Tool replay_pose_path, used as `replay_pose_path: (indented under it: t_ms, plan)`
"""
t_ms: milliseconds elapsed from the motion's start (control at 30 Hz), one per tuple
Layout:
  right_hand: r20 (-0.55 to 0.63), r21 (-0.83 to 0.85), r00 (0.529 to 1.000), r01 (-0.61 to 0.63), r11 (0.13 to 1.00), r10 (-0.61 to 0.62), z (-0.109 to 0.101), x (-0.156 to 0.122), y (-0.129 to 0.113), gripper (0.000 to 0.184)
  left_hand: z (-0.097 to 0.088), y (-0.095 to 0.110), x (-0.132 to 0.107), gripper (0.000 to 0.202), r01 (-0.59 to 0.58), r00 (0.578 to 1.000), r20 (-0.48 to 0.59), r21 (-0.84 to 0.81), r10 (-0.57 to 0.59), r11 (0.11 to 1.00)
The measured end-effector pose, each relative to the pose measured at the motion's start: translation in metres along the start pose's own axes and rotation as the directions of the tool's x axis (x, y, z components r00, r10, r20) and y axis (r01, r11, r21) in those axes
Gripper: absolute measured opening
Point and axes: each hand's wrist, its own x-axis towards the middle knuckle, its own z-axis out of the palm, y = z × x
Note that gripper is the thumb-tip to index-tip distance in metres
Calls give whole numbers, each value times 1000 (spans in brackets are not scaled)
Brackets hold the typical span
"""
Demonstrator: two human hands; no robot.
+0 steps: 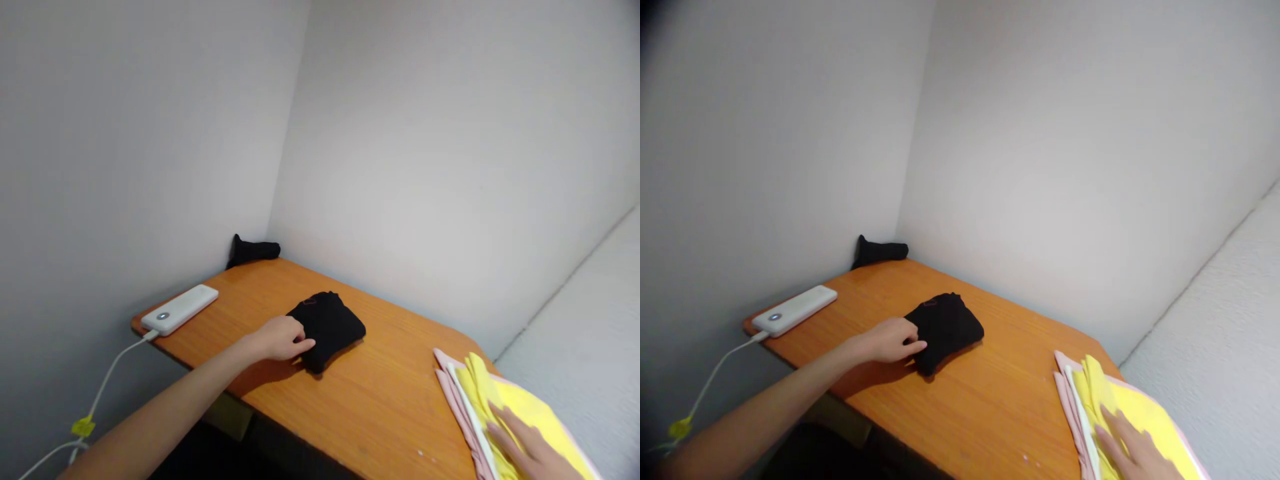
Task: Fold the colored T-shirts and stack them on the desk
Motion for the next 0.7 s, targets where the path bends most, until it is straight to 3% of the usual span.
replay_pose_path:
  t_ms: [67,133,233,333,433,567,633,700]
  plan:
    - [-40,-3,999,7,1000,-7,-1,5,-37,60,-6,12,-14,66,24,1000,-4,-2,-24,1000]
    - [12,101,998,59,993,-61,7,2,-88,50,-10,21,-23,67,49,999,1,26,-49,998]
    - [209,211,966,109,971,-154,31,-14,-168,41,-14,40,-29,47,42,999,13,106,-44,993]
    - [200,255,966,112,960,-166,52,-35,-220,31,-15,67,-44,28,-4,997,-82,143,15,990]
    - [137,335,981,82,939,-135,60,-49,-236,24,-7,97,-73,37,-72,989,-127,50,78,996]
    - [54,414,998,-42,909,22,53,-59,-232,25,13,121,-103,68,-30,999,-38,-33,28,999]
    - [26,395,993,-119,911,118,44,-67,-231,32,18,124,-106,62,32,999,-5,-54,-32,998]
    - [78,381,987,-159,911,140,35,-77,-235,43,15,125,-102,54,100,995,19,-116,-99,988]
